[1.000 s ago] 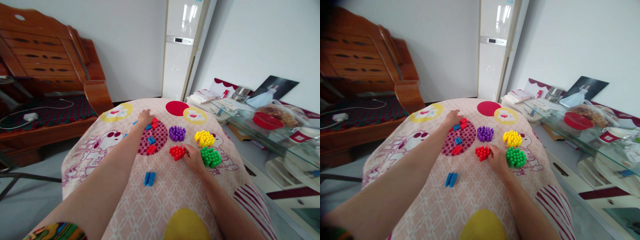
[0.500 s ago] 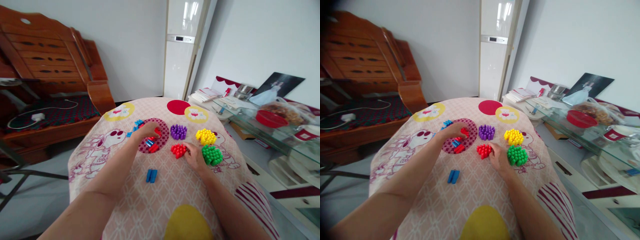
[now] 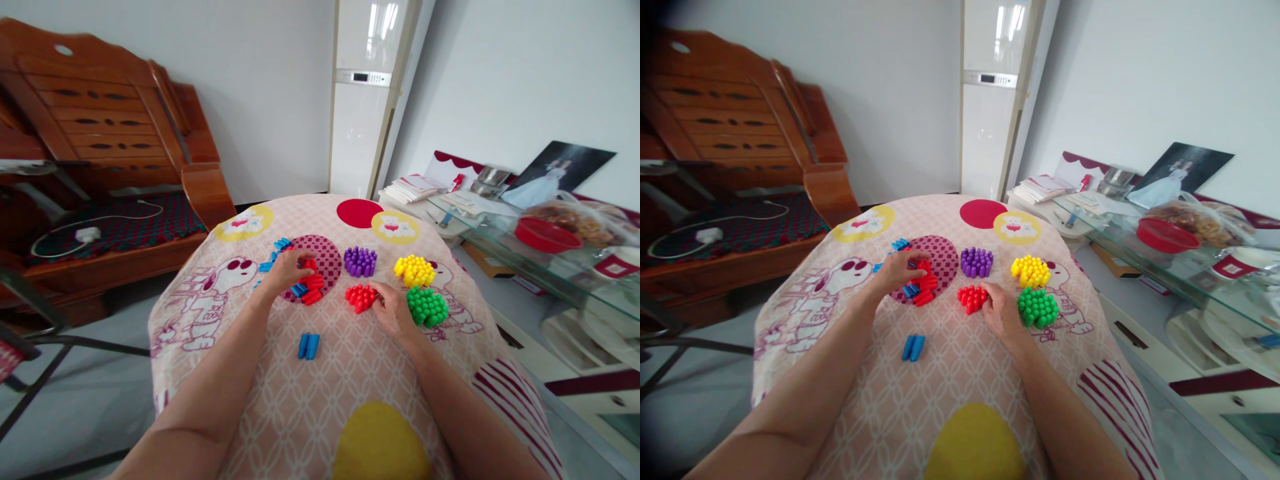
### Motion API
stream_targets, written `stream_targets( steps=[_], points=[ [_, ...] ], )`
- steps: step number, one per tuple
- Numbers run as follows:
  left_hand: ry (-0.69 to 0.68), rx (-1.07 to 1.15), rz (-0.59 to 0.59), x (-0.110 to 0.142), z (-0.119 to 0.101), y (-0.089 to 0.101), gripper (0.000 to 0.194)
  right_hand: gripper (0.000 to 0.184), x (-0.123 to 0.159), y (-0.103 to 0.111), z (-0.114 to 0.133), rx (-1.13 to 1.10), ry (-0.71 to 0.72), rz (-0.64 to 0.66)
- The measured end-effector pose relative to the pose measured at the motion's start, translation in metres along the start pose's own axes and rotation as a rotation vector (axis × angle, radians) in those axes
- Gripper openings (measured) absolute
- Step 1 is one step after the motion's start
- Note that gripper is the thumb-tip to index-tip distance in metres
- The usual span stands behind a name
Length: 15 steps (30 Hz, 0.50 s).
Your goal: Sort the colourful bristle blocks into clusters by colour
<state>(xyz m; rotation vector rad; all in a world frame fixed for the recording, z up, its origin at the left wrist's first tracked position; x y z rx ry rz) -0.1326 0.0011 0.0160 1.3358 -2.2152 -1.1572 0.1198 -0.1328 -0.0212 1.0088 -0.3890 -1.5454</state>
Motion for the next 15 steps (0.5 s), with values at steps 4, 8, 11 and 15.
stream_targets(
  steps=[4,8,11,15],
  points=[
    [-0.001,-0.019,-0.013,0.002,-0.005,-0.001,0.040,0.053,0.001,-0.001,-0.001,-0.003,-0.007,0.001],
    [-0.041,0.025,-0.038,0.005,-0.023,-0.003,0.039,0.051,0.001,0.000,-0.001,-0.011,-0.005,0.003],
    [-0.099,0.050,0.082,0.010,-0.042,-0.009,0.033,0.049,0.000,0.001,-0.002,-0.022,-0.012,0.009],
    [-0.097,0.022,0.254,0.018,-0.062,-0.024,0.026,0.051,0.000,0.002,-0.004,-0.022,-0.019,0.013]
  ],
)
Point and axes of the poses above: each hand's wrist, its own x-axis away from the middle knuckle, its own y-axis out of the back of the hand, z = x × y, the point moved 3 cm from there along -x, towards the middle knuckle, and after that the axes turned 6 degrees about z, right-handed, at the moved point
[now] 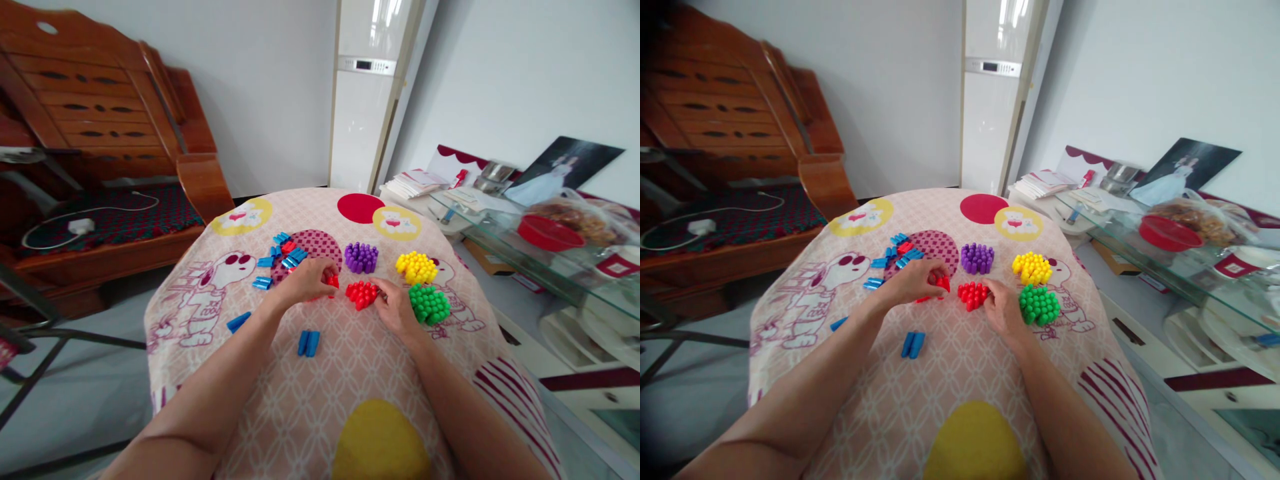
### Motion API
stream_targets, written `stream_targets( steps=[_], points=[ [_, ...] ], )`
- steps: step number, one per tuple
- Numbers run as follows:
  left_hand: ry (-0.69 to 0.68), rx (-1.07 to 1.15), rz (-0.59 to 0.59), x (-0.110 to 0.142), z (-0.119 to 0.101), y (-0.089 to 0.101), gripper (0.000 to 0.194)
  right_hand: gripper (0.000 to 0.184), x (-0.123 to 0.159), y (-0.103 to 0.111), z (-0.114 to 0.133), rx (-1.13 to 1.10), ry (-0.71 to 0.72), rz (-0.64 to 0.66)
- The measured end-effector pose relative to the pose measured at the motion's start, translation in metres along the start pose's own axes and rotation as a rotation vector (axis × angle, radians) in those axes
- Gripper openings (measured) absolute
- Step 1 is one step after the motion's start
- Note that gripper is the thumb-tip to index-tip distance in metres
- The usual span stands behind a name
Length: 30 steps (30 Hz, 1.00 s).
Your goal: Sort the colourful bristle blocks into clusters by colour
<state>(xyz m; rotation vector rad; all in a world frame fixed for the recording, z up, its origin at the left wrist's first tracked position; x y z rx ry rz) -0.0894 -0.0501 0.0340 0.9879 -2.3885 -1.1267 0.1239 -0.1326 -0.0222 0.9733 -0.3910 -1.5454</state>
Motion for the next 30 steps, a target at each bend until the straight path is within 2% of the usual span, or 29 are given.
stream_targets(
  steps=[6,9,12,16,21,26,30],
  points=[
    [0.038,-0.097,0.129,-0.001,-0.009,-0.025,0.035,0.051,0.000,0.000,0.001,0.000,0.007,0.005],
    [0.024,-0.125,0.191,0.000,-0.010,-0.027,0.033,0.050,0.000,0.000,0.002,-0.003,0.008,0.006],
    [0.013,-0.124,0.225,0.001,-0.011,-0.025,0.022,0.050,0.000,0.000,0.003,-0.008,0.011,0.010],
    [0.060,-0.181,0.148,-0.001,-0.012,-0.027,0.017,0.050,0.000,0.000,0.003,-0.008,0.014,0.008],
    [0.139,-0.280,0.046,-0.004,-0.017,-0.035,0.026,0.050,0.000,0.000,0.005,-0.016,0.016,0.003],
    [0.140,-0.240,0.023,-0.005,-0.017,-0.041,0.035,0.049,0.000,0.000,0.005,-0.005,0.023,0.007],
    [0.084,-0.152,0.049,-0.003,-0.007,-0.027,0.041,0.049,0.001,0.000,0.003,0.000,0.012,0.009]
  ],
)
Point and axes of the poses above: each hand's wrist, its own x-axis away from the middle knuckle, its own y-axis out of the back of the hand, z = x × y, the point moved 3 cm from there along -x, towards the middle knuckle, and after that the axes turned 6 degrees about z, right-handed, at the moved point
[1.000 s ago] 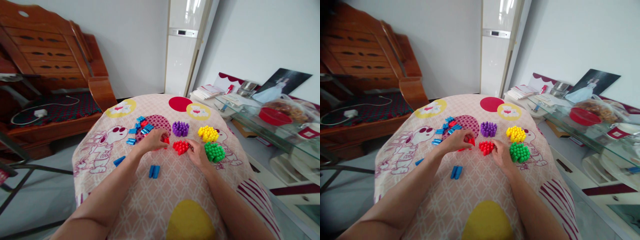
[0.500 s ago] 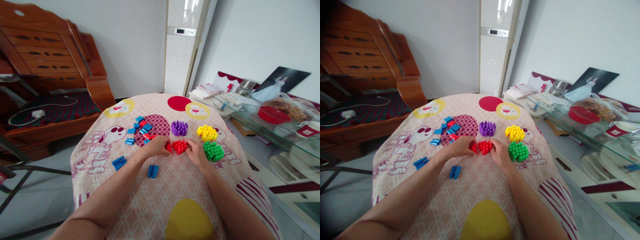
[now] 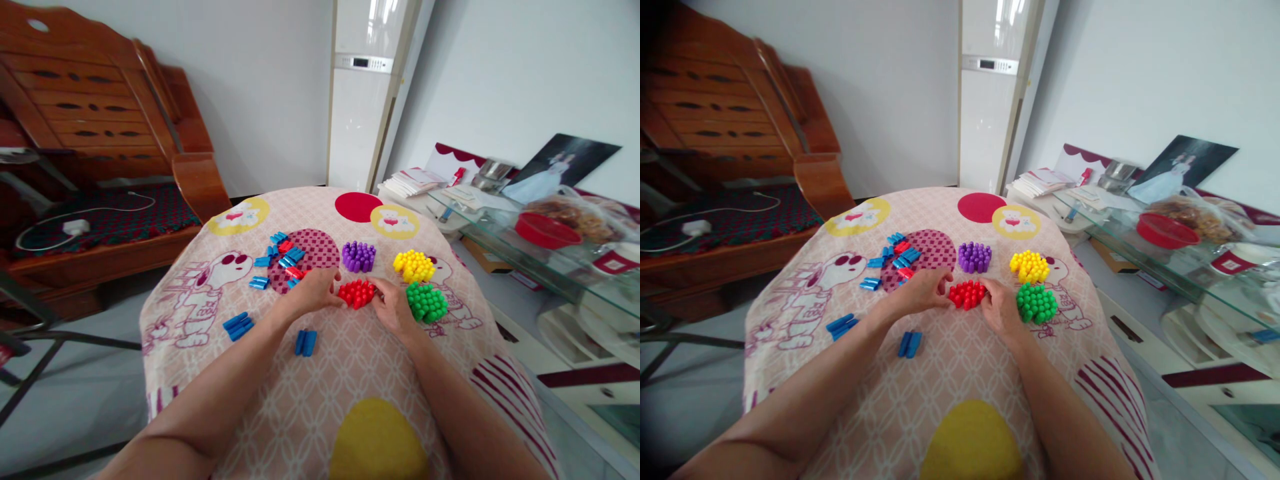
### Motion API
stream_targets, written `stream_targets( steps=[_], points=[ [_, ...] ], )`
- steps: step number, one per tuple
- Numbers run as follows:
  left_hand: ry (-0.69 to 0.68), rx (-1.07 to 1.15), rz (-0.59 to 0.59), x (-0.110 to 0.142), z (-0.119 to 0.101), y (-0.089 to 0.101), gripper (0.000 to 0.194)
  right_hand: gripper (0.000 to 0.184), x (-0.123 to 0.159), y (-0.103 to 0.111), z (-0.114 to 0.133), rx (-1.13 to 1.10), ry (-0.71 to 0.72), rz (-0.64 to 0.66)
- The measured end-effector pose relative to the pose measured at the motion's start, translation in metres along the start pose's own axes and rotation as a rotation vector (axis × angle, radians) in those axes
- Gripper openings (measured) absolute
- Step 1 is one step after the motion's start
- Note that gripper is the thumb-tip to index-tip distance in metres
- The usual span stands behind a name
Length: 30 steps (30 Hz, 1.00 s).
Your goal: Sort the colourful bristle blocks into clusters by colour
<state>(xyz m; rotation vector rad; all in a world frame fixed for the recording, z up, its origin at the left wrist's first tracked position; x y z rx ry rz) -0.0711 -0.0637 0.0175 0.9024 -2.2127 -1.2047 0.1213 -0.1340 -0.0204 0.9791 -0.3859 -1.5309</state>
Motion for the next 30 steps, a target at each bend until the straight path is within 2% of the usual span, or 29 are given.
stream_targets(
  steps=[2,4,7,12,16,22,25,28,30],
  points=[
    [-0.004,0.014,-0.042,0.003,0.012,0.015,0.032,0.049,0.000,0.000,0.000,-0.006,-0.003,0.000],
    [0.053,-0.030,-0.123,0.007,0.028,0.032,0.024,0.049,0.000,0.000,0.000,-0.013,-0.005,0.003],
    [0.112,-0.150,-0.162,0.011,0.046,0.045,0.025,0.050,-0.001,0.000,0.000,-0.021,-0.010,0.000],
    [0.039,-0.267,-0.144,0.007,0.045,0.031,0.031,0.050,-0.001,0.000,-0.001,-0.014,-0.017,0.004],
    [0.062,-0.353,-0.140,0.000,0.038,0.020,0.028,0.050,-0.001,0.000,-0.001,-0.002,-0.012,-0.005],
    [0.104,-0.400,-0.164,-0.005,0.040,0.017,0.028,0.049,-0.001,-0.001,-0.003,0.003,-0.010,-0.007],
    [0.100,-0.331,-0.230,-0.005,0.039,0.020,0.027,0.050,-0.001,-0.001,-0.004,0.000,-0.007,-0.006],
    [0.048,-0.121,-0.283,-0.004,0.033,0.024,0.027,0.051,-0.001,-0.001,-0.004,0.002,-0.008,-0.004],
    [0.015,0.022,-0.273,-0.005,0.027,0.024,0.027,0.052,-0.001,-0.001,-0.004,0.003,-0.006,-0.012]
  ],
)
Point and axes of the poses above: each hand's wrist, its own x-axis away from the middle knuckle, its own y-axis out of the back of the hand, z = x × y, the point moved 3 cm from there along -x, towards the middle knuckle, and after that the axes turned 6 degrees about z, right-handed, at the moved point
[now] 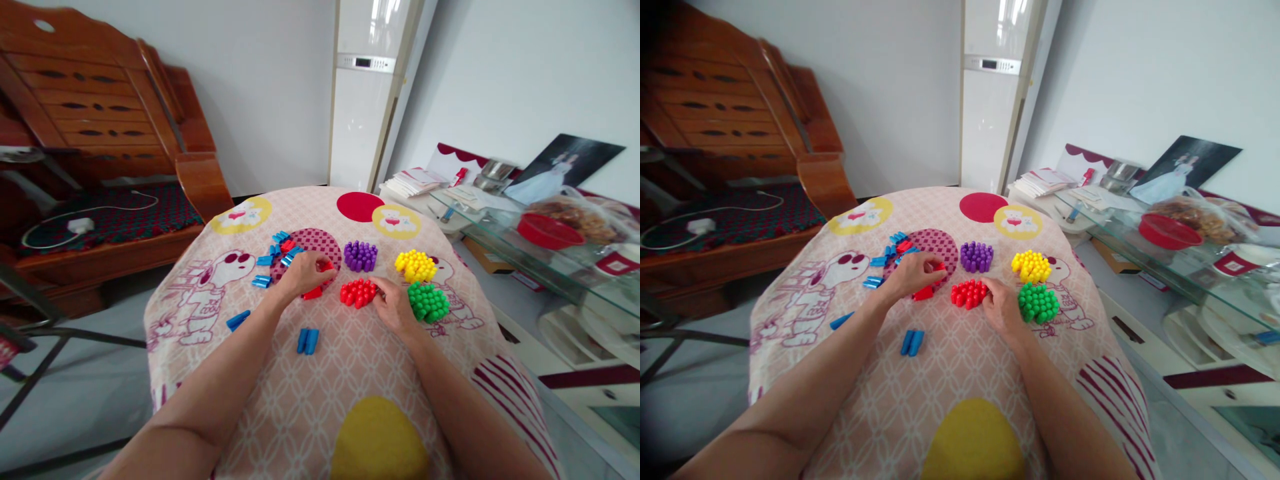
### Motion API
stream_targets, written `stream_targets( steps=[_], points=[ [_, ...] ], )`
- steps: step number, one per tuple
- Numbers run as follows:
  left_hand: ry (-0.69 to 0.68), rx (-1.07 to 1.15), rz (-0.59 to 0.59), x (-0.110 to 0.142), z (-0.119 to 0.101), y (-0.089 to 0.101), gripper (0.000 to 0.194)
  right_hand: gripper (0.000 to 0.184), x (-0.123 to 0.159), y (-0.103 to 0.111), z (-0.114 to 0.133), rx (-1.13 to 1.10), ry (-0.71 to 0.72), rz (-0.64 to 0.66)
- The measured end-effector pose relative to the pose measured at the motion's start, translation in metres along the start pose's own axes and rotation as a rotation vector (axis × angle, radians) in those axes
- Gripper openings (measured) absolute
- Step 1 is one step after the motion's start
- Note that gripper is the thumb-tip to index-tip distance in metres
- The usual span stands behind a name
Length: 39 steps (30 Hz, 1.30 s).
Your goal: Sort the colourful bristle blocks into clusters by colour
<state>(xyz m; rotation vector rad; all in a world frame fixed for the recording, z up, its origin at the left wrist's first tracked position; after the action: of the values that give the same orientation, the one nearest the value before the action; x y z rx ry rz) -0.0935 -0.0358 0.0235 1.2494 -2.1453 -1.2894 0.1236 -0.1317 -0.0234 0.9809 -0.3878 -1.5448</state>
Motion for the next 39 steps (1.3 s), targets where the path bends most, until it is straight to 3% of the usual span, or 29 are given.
stream_targets(
  steps=[4,7,12,18,29,32,36,39],
  points=[
    [-0.063,0.174,0.122,-0.004,-0.009,-0.011,0.029,0.050,0.000,0.000,0.001,0.005,0.011,-0.002],
    [-0.138,0.173,0.181,-0.006,-0.012,-0.018,0.030,0.050,-0.001,0.000,0.002,0.011,0.007,0.002],
    [-0.192,0.062,0.175,-0.003,-0.014,-0.016,0.034,0.050,-0.001,0.001,0.003,0.014,-0.008,0.007],
    [-0.136,-0.092,0.073,-0.001,-0.018,-0.021,0.041,0.050,-0.001,0.001,0.003,0.025,-0.002,0.011],
    [-0.285,0.082,0.135,-0.008,-0.032,-0.031,0.034,0.049,0.000,-0.001,-0.001,0.003,0.029,-0.005],
    [-0.255,0.088,0.101,-0.007,-0.024,-0.019,0.035,0.050,0.000,-0.002,-0.002,-0.008,0.028,0.000],
    [-0.119,0.091,-0.004,0.000,-0.001,0.017,0.034,0.052,0.001,-0.003,-0.003,-0.011,0.026,-0.008],
    [-0.063,0.022,0.111,0.008,0.011,0.033,0.028,0.052,0.000,-0.003,-0.003,-0.015,0.020,-0.006]
  ],
)
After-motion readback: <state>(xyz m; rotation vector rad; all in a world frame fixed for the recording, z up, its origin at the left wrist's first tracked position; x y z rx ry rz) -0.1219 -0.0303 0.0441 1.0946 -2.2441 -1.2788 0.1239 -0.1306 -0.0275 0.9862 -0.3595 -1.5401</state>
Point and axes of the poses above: each hand's wrist, its own x-axis away from the middle knuckle, its own y-axis out of the back of the hand, z = x × y, the point moved 3 cm from there along -x, towards the middle knuckle, and after that the axes turned 6 degrees about z, right-handed, at the moved point
